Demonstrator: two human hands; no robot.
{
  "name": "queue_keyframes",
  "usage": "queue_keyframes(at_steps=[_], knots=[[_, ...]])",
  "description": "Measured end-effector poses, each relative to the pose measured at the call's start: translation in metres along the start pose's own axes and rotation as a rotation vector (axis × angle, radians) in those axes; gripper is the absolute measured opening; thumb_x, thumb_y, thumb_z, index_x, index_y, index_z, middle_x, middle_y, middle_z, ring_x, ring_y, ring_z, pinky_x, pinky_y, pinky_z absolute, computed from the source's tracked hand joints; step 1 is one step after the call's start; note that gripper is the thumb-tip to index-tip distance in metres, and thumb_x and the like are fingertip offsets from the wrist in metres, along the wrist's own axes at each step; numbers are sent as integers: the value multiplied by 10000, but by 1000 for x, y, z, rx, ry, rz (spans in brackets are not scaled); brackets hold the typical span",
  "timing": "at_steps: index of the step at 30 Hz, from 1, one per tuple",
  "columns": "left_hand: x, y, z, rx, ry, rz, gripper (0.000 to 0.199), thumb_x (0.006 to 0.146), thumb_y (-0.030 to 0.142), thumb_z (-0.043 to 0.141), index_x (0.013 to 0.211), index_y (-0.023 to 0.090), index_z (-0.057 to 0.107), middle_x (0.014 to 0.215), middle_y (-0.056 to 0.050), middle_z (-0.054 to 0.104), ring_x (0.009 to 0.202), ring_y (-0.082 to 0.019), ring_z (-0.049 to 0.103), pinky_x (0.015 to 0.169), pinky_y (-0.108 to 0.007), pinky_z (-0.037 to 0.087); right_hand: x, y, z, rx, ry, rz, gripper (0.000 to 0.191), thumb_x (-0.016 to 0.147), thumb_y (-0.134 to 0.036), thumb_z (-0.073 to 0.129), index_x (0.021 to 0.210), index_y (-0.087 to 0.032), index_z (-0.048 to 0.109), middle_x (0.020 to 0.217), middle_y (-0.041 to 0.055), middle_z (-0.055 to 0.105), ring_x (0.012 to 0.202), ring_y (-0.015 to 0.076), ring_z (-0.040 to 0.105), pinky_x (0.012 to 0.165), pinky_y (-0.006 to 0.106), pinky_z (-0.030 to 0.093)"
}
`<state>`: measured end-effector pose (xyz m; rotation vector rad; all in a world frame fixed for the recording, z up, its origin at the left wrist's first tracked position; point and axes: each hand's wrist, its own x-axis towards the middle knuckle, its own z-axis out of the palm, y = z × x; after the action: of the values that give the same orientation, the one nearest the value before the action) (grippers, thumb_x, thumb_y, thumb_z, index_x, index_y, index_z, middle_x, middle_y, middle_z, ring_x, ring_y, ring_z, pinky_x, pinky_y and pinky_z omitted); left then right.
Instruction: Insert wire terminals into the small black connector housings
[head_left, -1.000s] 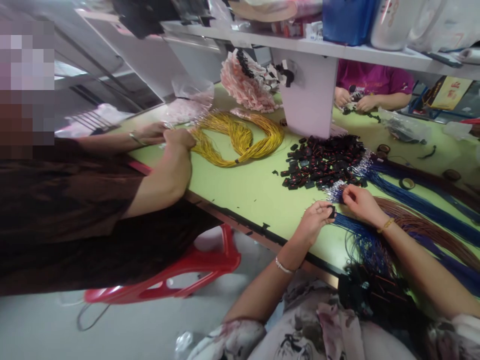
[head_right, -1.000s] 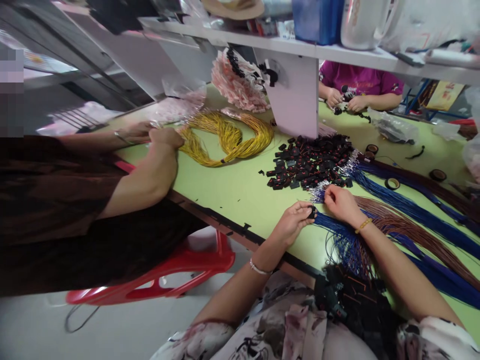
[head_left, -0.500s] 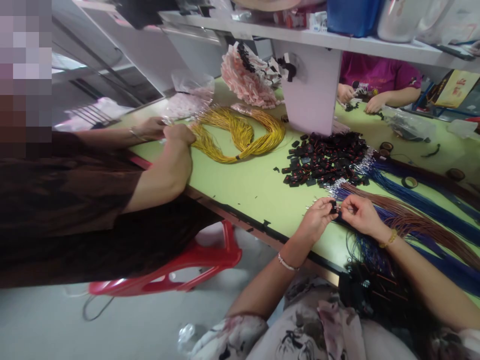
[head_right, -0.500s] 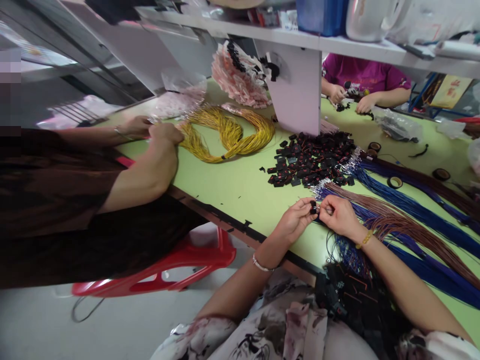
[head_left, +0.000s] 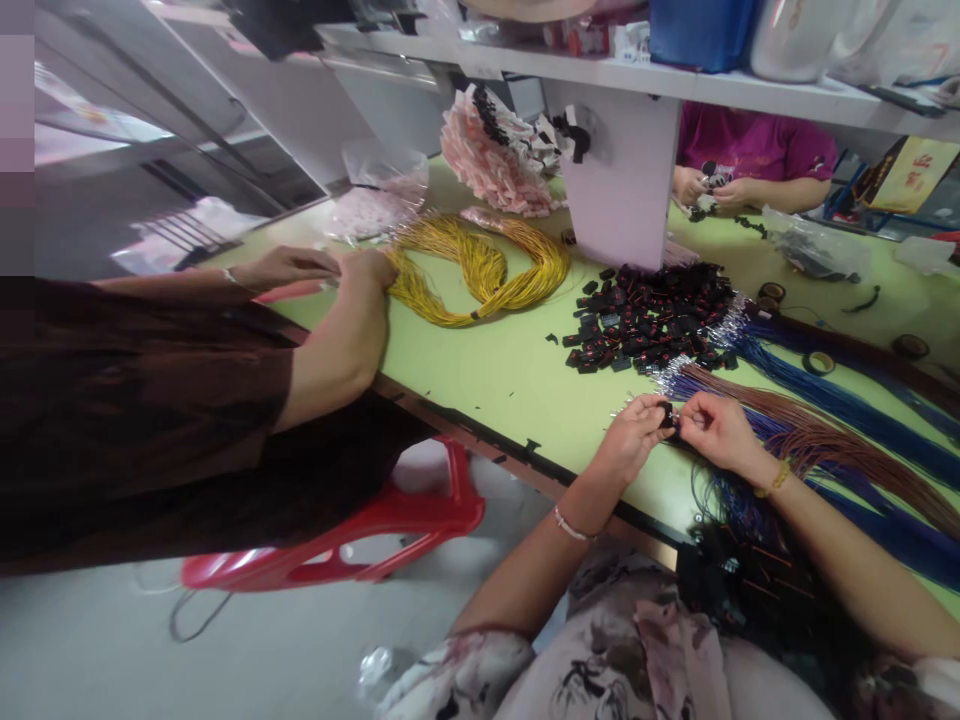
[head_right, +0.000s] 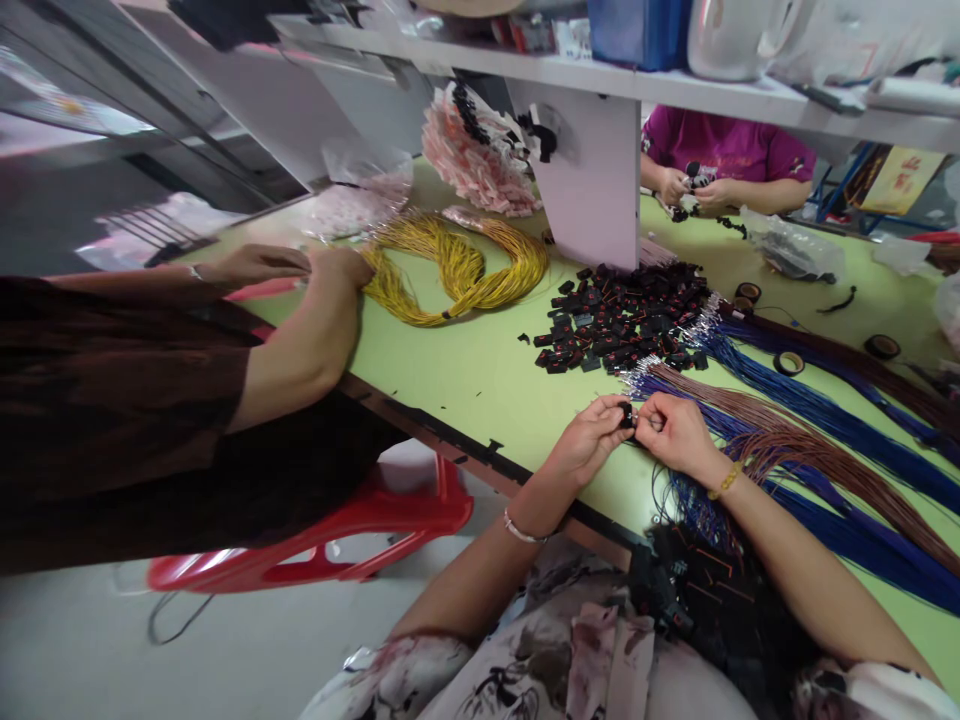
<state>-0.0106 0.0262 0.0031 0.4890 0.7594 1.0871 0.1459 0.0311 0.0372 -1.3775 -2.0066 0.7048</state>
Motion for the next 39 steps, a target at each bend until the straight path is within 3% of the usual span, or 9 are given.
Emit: queue_keyframes(at_steps=[5, 11, 15, 20, 23, 27, 34, 39], knots=[[-3, -3, 5, 85, 53, 44, 348, 604, 243, 790, 869, 150, 584, 787, -5, 591, 725, -99, 572, 731, -264, 498, 1, 4, 4, 92, 5, 45, 106, 720, -214, 533, 623, -174, 526, 559, -28, 524, 508, 84, 418, 491, 194, 331], [0, -4, 8, 110, 54, 32, 374, 591, 288, 797, 868, 143, 591, 777, -14, 596, 722, -111, 585, 726, -284, 501, -3, 4, 1, 38, -50, -39, 142, 795, -226, 500, 666, -175, 532, 596, -19, 536, 523, 89, 423, 509, 204, 330], [2, -8, 12, 150, 76, 55, 358, 581, 284, 799, 834, 140, 591, 758, -11, 595, 675, -100, 570, 682, -269, 496, -7, 5, 0, -40, -12, -29, 155, 771, -196, 513, 618, -180, 497, 551, -29, 500, 498, 90, 404, 504, 214, 302], [6, -8, 15, 176, 58, 25, 348, 596, 293, 792, 840, 146, 592, 746, -11, 592, 688, -110, 577, 693, -284, 505, 9, 20, -19, -16, -123, -62, 179, 841, -247, 477, 720, -172, 585, 662, 0, 602, 594, 116, 506, 564, 217, 356], [9, -5, 14, 182, 62, -7, 333, 605, 289, 789, 832, 144, 594, 748, -17, 593, 694, -117, 585, 702, -293, 508, 28, 41, -33, -183, -40, -7, 175, 839, -263, 493, 758, -174, 621, 741, 21, 638, 662, 139, 535, 625, 236, 374], [9, -4, 12, 182, 58, -28, 326, 616, 277, 784, 847, 139, 599, 759, -30, 606, 704, -124, 593, 706, -294, 504, 44, 60, -36, -452, -98, 73, 162, 821, -288, 535, 823, -203, 673, 840, 39, 652, 741, 158, 549, 638, 242, 348], [7, -3, 11, 180, 44, -37, 325, 612, 262, 780, 857, 135, 608, 735, -25, 608, 703, -124, 596, 707, -291, 507, 45, 55, -30, -623, -147, 58, 190, 861, -266, 470, 826, -184, 638, 869, 67, 642, 717, 160, 538, 580, 263, 271], [7, -3, 11, 177, 41, -34, 327, 607, 262, 783, 854, 134, 612, 736, -26, 616, 701, -119, 595, 711, -287, 510, 43, 57, -34, -588, -147, 56, 185, 882, -234, 415, 858, -174, 588, 786, 67, 635, 636, 159, 507, 564, 270, 254]])
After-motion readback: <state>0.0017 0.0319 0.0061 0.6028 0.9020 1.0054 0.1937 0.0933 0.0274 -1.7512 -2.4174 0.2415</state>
